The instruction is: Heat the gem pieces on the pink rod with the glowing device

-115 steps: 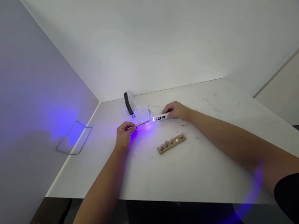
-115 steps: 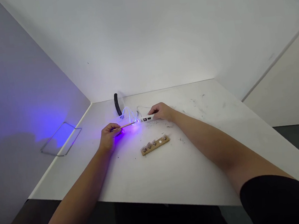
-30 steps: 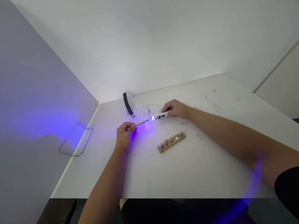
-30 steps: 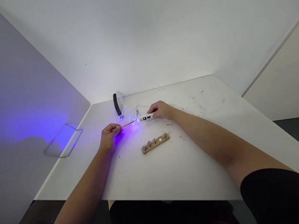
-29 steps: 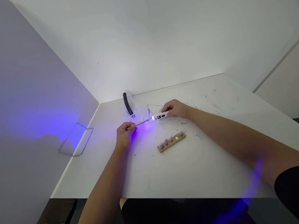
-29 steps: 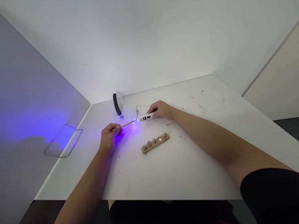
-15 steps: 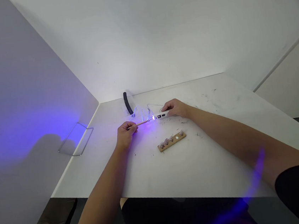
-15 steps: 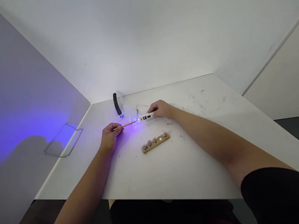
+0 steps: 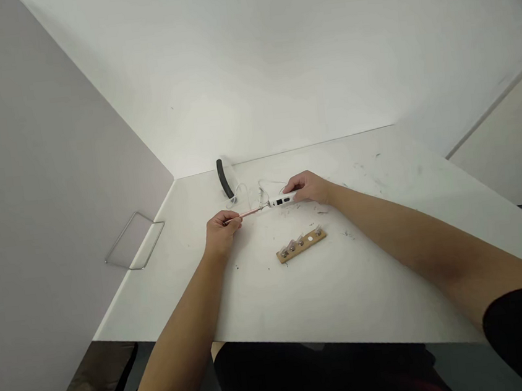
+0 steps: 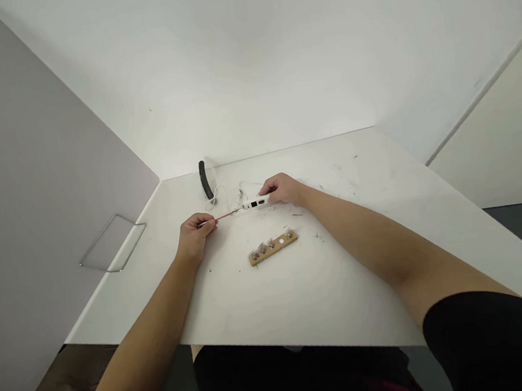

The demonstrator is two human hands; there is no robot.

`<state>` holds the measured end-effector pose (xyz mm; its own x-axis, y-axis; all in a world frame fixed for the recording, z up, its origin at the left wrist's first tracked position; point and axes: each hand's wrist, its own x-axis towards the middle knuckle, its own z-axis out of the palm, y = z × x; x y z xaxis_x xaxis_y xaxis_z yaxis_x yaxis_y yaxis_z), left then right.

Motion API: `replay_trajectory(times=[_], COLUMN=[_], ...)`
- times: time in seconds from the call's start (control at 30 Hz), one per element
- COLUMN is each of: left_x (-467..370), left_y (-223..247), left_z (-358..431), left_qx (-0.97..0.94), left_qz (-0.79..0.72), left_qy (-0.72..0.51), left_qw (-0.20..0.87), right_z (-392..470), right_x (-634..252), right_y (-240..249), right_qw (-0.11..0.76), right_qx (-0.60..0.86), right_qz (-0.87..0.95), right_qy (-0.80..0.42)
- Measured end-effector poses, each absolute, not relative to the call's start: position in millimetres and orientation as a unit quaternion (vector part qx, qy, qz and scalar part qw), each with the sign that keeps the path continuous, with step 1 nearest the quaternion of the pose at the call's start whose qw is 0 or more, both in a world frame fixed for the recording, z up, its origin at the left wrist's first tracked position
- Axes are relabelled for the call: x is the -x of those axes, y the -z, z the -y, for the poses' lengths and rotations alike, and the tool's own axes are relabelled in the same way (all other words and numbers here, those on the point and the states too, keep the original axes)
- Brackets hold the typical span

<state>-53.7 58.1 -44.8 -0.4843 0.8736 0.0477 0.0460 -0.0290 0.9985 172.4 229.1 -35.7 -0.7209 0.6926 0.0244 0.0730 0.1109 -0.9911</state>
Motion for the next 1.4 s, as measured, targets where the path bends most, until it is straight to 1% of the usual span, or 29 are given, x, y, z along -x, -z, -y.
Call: replay_trajectory(times=[0.17, 0.3, 0.47, 0.73, 0.87, 0.93, 1.03, 1.1, 1.2, 1.4], left_x=[54, 55, 55, 52, 54, 56, 57, 57, 57, 55], left_y=[46, 44, 45, 41, 40, 40, 40, 40, 39, 41], left_z=[-58, -57, -58, -56, -54, -54, -54, -54, -53, -54], left_qx=[-0.381, -0.378, -0.371, -0.358, -0.375, -0.375, -0.371, -0.368, -0.359, -0.351], left_qz=[-0.604, -0.600, -0.592, -0.580, -0.571, -0.562, -0.534, -0.516, -0.496, -0.475], left_qy=[-0.613, -0.619, -0.628, -0.638, -0.625, -0.630, -0.646, -0.651, -0.655, -0.658], left_qw=[0.338, 0.337, 0.342, 0.359, 0.377, 0.383, 0.401, 0.417, 0.443, 0.467], right_z=[-229, -229, -222, -217, -211, -202, -186, -176, -166, -158], right_x=[-172, -172, -170, -172, -172, -168, -158, -151, -143, -141], right_y=[36, 37, 37, 39, 26, 16, 2, -4, -8, -11], right_qw=[0.259, 0.278, 0.309, 0.273, 0.323, 0.368, 0.367, 0.358, 0.369, 0.378], right_qx=[0.280, 0.297, 0.320, 0.299, 0.252, 0.176, 0.084, 0.055, 0.050, 0.060], right_qz=[0.714, 0.740, 0.793, 0.886, 0.899, 0.904, 0.920, 0.926, 0.922, 0.911], right_qy=[-0.588, -0.536, -0.415, -0.228, -0.157, -0.127, -0.109, -0.103, -0.106, -0.151])
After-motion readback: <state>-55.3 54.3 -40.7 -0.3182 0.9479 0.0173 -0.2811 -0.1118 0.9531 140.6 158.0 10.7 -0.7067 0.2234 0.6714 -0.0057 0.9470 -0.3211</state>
